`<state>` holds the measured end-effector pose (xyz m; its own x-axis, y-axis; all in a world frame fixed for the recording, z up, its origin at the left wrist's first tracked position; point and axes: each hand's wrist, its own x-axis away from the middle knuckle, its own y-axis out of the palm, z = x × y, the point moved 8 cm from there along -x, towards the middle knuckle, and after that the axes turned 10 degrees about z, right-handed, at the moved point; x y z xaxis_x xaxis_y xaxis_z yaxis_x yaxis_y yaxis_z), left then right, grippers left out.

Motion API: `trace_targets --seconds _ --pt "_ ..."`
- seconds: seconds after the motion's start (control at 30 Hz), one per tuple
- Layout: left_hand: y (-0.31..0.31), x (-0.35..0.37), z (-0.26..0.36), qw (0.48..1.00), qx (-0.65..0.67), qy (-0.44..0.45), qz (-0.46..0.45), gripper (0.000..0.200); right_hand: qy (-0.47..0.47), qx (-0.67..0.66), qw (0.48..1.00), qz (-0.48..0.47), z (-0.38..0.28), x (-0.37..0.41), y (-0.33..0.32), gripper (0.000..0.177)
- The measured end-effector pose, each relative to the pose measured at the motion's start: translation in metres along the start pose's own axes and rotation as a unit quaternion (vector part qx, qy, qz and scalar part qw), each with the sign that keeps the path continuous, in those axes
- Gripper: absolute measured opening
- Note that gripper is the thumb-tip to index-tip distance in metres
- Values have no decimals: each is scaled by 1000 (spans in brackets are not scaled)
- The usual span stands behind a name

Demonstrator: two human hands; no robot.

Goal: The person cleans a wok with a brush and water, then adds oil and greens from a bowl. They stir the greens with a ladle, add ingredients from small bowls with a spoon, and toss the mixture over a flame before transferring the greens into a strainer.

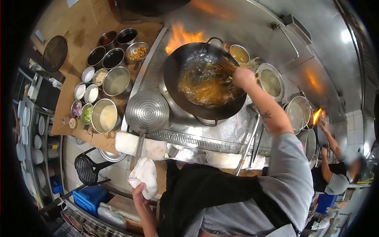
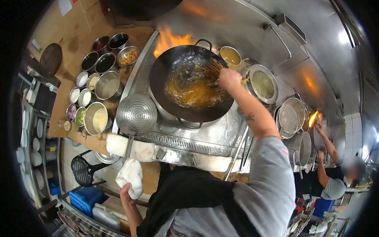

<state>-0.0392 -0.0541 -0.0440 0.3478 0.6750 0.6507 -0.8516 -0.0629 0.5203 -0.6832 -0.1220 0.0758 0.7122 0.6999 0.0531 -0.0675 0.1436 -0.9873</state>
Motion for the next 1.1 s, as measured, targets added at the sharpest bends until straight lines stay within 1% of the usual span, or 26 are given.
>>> trace_targets --seconds 0.03,0.07,0.1,0.17,0.2,0.23,0.3,0.33,0.37,0.43,0.5,0.57,0.63,0.67,0.7,0.77,0.8,0.83,0.9,0.93,0.97,1.03,1.07,1.1 --pt "4 5 -3 1000 22 -12 14 76 -6 2 1000 -2 -2 -1 0 42" --pt "8 9 -7 998 43 -23 29 76 0 -46 998 36 -16 -2 18 42" --pt "17 -13 0 999 42 -2 7 76 35 -132 990 26 -38 -11 11 47" --pt "21 -2 5 1000 10 2 13 76 13 -309 950 39 -66 7 39 55" --pt "14 -4 -9 999 -18 -34 25 70 33 -346 938 2 -75 30 34 56" --pt "30 -15 -14 997 -63 -43 -10 64 55 -387 920 -26 -85 49 23 58" --pt "91 -19 -14 989 -140 -38 -2 62 -21 -409 911 -39 -92 58 56 55" --pt "110 -30 -24 989 -131 -69 -9 57 -27 -377 924 -52 -92 90 19 51" --pt "127 -43 -36 987 -123 -99 -14 52 -96 -346 932 -48 -88 105 12 51" --pt "170 -58 -51 982 -127 -134 -35 46 -136 -298 939 -103 -54 136 -9 46" --pt "221 -61 -58 972 -109 -176 -106 46 -121 -199 965 -119 -2 165 -45 45" --pt "260 -75 -66 963 -124 -180 -158 44 -8 -102 993 -54 65 169 -38 43" --pt "287 -94 -76 967 -144 -173 -121 42 77 -155 984 39 122 193 -40 45" --pt "306 -98 -91 953 -175 -208 -135 41 137 -282 947 75 154 230 -29 47" --pt "319 -105 -97 941 -193 -237 -146 39 179 -397 893 115 170 263 -23 50" --pt "324 -121 -110 943 -180 -249 -130 36 241 -559 777 158 177 327 -15 51" --pt "318 -137 -118 944 -192 -232 -133 35 206 -577 757 227 175 355 -10 49" --pt "313 -148 -121 946 -204 -214 -134 35 270 -642 692 189 169 386 9 48" --pt "310 -158 -115 958 -205 -179 -89 34 326 -736 577 139 143 437 30 49" --pt "308 -171 -117 958 -188 -185 -112 32 312 -665 650 194 146 456 51 50" --pt "313 -172 -116 952 -187 -209 -122 31 325 -767 528 164 128 469 52 51" --pt "315 -167 -112 938 -189 -259 -133 31 350 -791 478 152 119 489 70 51" --pt "309 -180 -109 937 -252 -207 -123 28 345 -799 468 152 115 491 75 51" --pt "309 -181 -112 934 -270 -191 -136 27 344 -799 472 142 112 491 76 51"
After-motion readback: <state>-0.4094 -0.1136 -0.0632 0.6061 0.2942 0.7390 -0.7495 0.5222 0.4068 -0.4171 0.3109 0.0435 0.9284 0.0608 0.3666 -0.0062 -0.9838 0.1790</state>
